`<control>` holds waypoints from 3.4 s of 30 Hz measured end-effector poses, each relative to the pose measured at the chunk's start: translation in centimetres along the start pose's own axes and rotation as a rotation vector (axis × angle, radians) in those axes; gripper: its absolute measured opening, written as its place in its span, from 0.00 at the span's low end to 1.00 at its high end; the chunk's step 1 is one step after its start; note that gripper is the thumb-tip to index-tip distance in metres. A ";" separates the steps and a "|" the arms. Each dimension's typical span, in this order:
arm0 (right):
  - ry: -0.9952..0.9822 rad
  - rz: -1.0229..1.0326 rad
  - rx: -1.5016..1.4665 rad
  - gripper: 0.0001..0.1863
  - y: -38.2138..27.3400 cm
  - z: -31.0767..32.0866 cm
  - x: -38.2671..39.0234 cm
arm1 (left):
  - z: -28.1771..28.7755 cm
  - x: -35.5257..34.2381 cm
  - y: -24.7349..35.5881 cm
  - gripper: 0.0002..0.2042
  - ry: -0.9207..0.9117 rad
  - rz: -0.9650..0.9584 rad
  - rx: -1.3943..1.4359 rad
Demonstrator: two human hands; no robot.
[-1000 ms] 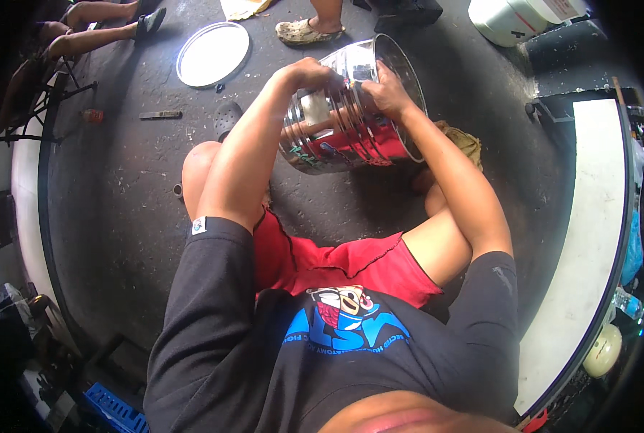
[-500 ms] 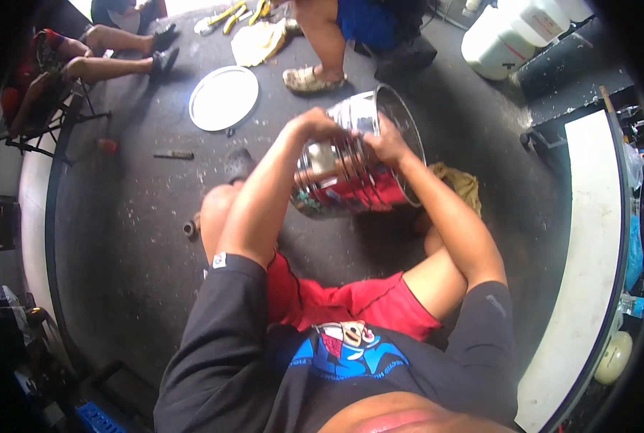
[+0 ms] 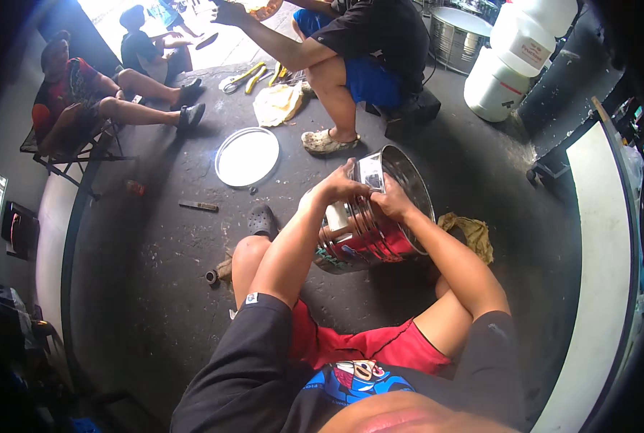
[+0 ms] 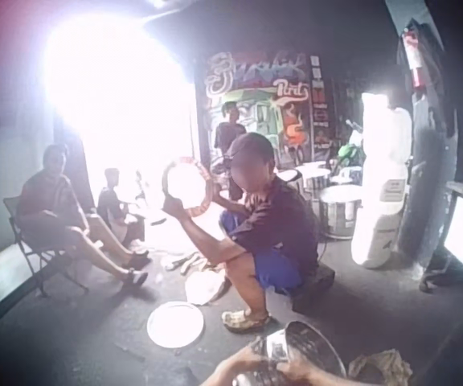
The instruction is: The person cleans and assembles parts of a drum by hand while sitting on the floor, handling the drum shell and internal components.
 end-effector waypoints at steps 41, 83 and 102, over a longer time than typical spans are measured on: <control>-0.186 0.013 -0.109 0.22 -5.0 -1.9 0.9 | 0.1 0.5 -2.6 0.30 -0.167 0.062 0.069; -0.209 -0.051 -0.090 0.22 -4.9 -0.9 0.8 | 0.1 -5.7 -8.4 0.28 0.100 0.162 -0.254; -0.171 -0.044 -0.081 0.22 -4.5 -0.9 0.6 | 0.3 -2.8 -5.6 0.25 -0.022 0.108 -0.057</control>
Point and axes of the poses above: each hand's wrist, its own x-axis away from the middle knuckle, its own z-axis out of the back of the hand, y = z × x, the point moved 10 cm from there along -x, towards the middle knuckle, and after that the axes turned 4 degrees about y, right-handed, at the moved point
